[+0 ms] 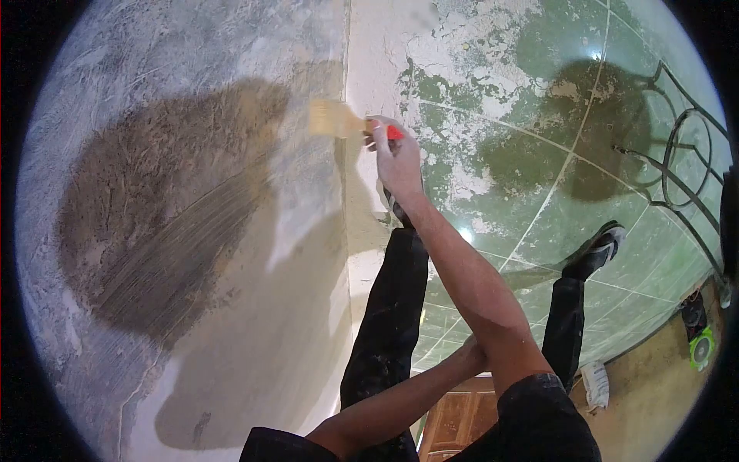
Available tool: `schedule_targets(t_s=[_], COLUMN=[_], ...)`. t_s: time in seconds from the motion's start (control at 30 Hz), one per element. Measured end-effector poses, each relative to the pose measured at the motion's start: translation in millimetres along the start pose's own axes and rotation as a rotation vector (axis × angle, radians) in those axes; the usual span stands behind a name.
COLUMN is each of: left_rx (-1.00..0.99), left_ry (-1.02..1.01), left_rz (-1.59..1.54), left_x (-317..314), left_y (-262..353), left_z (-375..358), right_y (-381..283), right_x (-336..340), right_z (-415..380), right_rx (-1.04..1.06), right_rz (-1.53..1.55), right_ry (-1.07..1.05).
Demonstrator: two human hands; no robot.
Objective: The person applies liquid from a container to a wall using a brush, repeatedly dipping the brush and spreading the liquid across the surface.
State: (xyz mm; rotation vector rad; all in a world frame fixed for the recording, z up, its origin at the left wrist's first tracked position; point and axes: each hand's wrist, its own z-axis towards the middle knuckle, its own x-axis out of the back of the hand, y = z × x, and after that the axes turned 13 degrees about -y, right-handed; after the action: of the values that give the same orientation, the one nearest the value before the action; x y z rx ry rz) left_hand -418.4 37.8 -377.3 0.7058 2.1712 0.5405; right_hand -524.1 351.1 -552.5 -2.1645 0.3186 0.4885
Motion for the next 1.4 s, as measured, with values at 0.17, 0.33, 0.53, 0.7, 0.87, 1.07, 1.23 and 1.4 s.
schedule_targets(t_s=[0.17, 0.33, 0.53, 0.7, 0.87, 1.07, 1.23, 1.4], left_rx=[-0.011, 0.314, 0.067, 0.006, 0.035, 0.082, 0.144, 0.194], left_ry=[0.017, -0.223, 0.008, 0.030, 0.011, -0.069, -0.132, -0.190], left_rz=[-0.226, -0.091, -0.368, -0.233, -0.418, -0.312, -0.198, -0.110], left_x=[29, -3, 16, 27, 20, 24, 40, 34], left_y=[74, 71, 70, 69, 62, 66, 62, 55], left_z=[3, 19, 7, 2, 5, 19, 27, 33], right_y=[-3, -92, -36, 4, -54, -102, -44, -10], right_x=[-17, -42, -17, -12, -49, -50, -17, 19], right_z=[-14, -53, -26, -8, -38, -70, -17, -11], right_rx=[0.077, 0.133, -0.021, -0.026, 0.131, 0.149, -0.003, 0.009], right_rz=[-0.285, 0.009, 0.145, -0.079, -0.254, 0.275, 0.281, -0.139], right_ry=[-0.038, -0.225, -0.163, 0.085, 0.003, -0.204, -0.118, 0.138])
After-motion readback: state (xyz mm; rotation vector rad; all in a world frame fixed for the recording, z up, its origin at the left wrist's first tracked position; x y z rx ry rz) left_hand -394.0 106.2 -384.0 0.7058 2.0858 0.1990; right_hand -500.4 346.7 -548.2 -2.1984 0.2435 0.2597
